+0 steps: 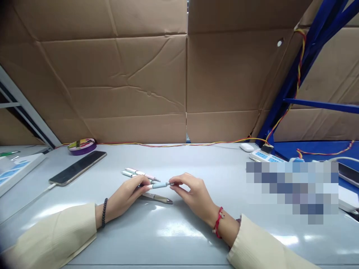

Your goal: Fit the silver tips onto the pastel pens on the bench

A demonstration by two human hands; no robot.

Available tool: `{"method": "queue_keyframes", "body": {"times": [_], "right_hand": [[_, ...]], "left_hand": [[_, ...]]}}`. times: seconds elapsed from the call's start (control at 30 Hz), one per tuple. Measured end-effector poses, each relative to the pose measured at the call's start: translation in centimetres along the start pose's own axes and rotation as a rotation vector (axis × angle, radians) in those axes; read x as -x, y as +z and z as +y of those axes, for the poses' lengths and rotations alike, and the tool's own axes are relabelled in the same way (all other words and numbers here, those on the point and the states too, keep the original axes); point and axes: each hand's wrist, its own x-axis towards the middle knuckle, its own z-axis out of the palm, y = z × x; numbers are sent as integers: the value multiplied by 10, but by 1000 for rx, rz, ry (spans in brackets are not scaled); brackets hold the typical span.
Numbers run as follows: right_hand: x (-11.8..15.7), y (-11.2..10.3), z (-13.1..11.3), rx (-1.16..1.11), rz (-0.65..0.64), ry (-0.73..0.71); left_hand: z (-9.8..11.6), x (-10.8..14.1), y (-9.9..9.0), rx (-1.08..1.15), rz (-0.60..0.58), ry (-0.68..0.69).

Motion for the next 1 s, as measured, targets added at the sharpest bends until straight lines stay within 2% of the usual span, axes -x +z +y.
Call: {"method": "queue_keyframes", "body": {"times": [0.13, 0.33, 0.5, 0.67, 0.87, 1.0], "right_hand": [[-1, -1, -2, -11, -3, 48], [0, 0, -4, -18, -76, 79], [0, 2, 1, 63, -102, 95], [0, 2, 5, 202, -244, 33], [0, -2, 4, 121, -189, 37], [1, 0, 4, 180, -274, 90]], "left_hand": [[0, 0, 0, 8, 2, 13], [0, 0, 1, -7, -15, 37], [1, 0, 1, -18, 6, 49], [1, 0, 1, -19, -24, 68], [-1, -1, 0, -41, -19, 18], [-2, -1, 1, -41, -31, 46]]}}
